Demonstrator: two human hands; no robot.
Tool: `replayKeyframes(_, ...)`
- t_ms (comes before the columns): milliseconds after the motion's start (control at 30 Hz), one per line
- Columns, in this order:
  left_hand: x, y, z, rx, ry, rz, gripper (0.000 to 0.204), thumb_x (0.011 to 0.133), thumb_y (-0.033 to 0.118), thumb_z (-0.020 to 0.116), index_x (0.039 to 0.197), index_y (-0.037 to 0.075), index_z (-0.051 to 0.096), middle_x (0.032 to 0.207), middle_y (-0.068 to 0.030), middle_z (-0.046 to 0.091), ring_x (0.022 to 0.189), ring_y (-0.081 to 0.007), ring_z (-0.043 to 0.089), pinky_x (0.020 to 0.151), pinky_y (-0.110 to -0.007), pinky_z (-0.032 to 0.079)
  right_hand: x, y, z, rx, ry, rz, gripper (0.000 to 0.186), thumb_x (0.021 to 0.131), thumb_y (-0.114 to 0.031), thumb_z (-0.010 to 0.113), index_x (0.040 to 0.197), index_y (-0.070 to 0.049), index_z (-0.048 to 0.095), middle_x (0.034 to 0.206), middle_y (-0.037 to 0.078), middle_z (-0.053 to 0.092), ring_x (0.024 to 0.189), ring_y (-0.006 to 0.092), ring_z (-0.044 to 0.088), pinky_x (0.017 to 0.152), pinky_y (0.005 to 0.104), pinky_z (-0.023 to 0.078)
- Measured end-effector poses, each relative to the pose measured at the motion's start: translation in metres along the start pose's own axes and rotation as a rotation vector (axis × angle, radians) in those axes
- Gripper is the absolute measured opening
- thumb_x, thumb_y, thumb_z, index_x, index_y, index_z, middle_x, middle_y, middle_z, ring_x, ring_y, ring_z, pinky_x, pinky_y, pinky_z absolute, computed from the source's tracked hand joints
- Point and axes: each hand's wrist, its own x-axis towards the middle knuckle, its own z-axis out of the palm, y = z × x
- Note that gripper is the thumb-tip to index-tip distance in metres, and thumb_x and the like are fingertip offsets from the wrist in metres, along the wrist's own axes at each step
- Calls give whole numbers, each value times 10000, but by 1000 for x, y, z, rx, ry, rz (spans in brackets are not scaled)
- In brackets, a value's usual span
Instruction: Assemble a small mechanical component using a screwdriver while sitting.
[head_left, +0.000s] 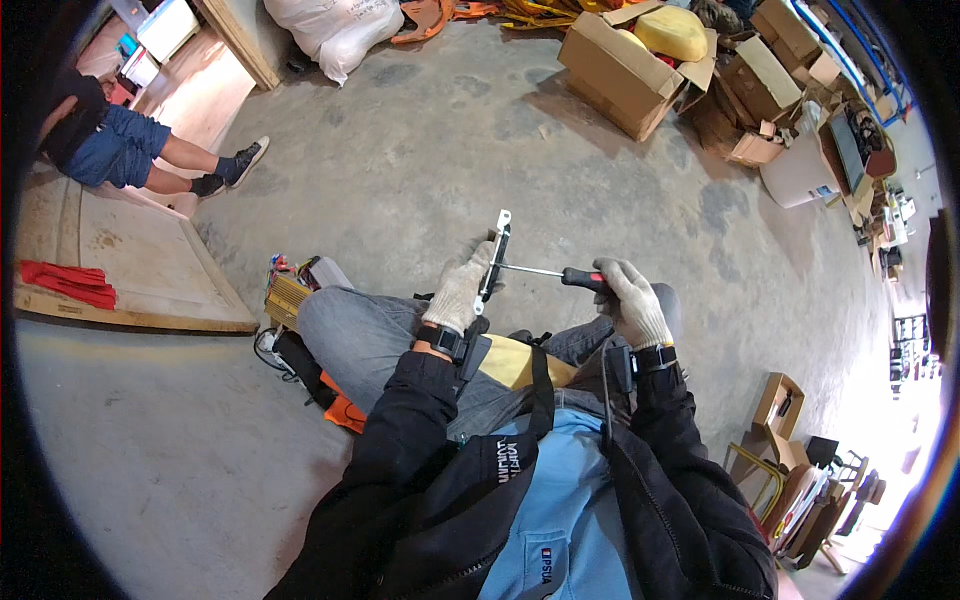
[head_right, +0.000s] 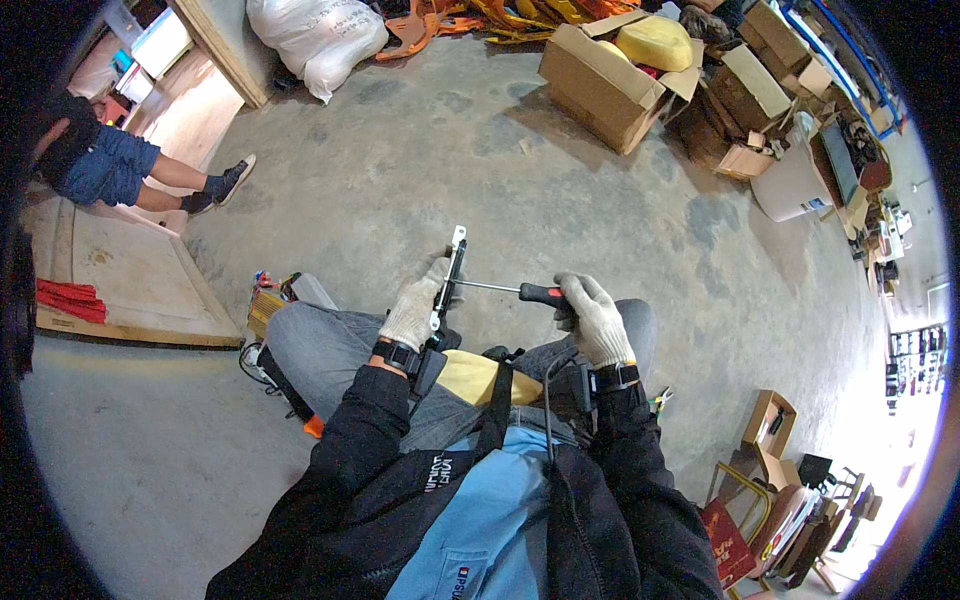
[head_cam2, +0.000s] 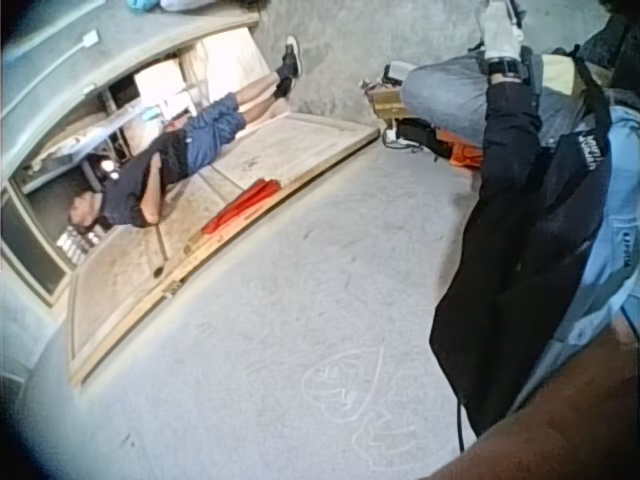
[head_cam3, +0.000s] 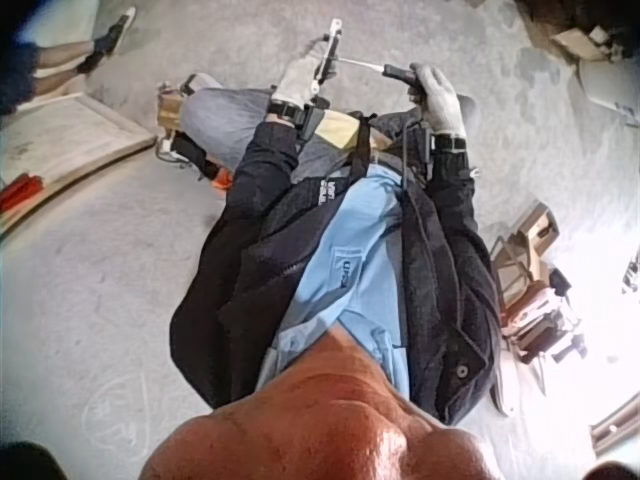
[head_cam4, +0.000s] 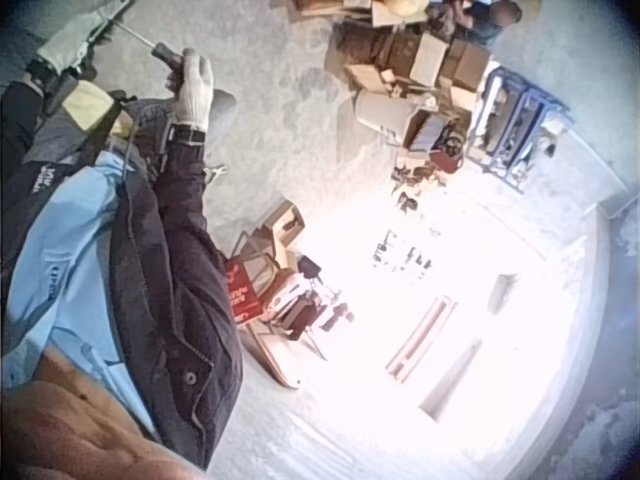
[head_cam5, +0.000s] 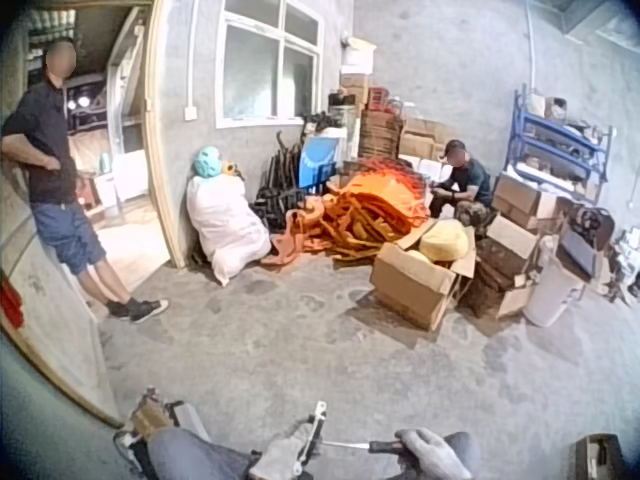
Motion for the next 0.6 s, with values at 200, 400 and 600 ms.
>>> replayKeyframes(200, -2, 4, 7, -32, 47, -15, 388, 1037, 305, 637, 1341, 65, 614, 866, 7, 646, 628, -81, 620, 586, -261, 589, 4, 12, -5, 182, -20, -52, 367, 980, -116, 655, 1305, 39, 584, 1116, 108, 646, 870, 183, 653, 781, 303, 560)
replayKeyframes(400, 1, 0, 3, -32, 32, -2, 394, 1037, 319, 636, 1342, 71, 614, 870, 5, 653, 652, -86, 635, 594, -270, 593, 6, 14, -8, 189, -64, -67, 378, 959, -90, 669, 1299, 49, 580, 1141, 124, 646, 885, 190, 657, 798, 324, 570)
replayKeyframes(600, -4, 5, 5, -2, 11, 21, 433, 1034, 342, 634, 1372, 73, 592, 890, -3, 663, 701, -87, 651, 638, -267, 604, 4, 12, -10, 188, -55, -44, 412, 952, -99, 685, 1325, 39, 575, 1188, 132, 632, 935, 209, 661, 867, 346, 576)
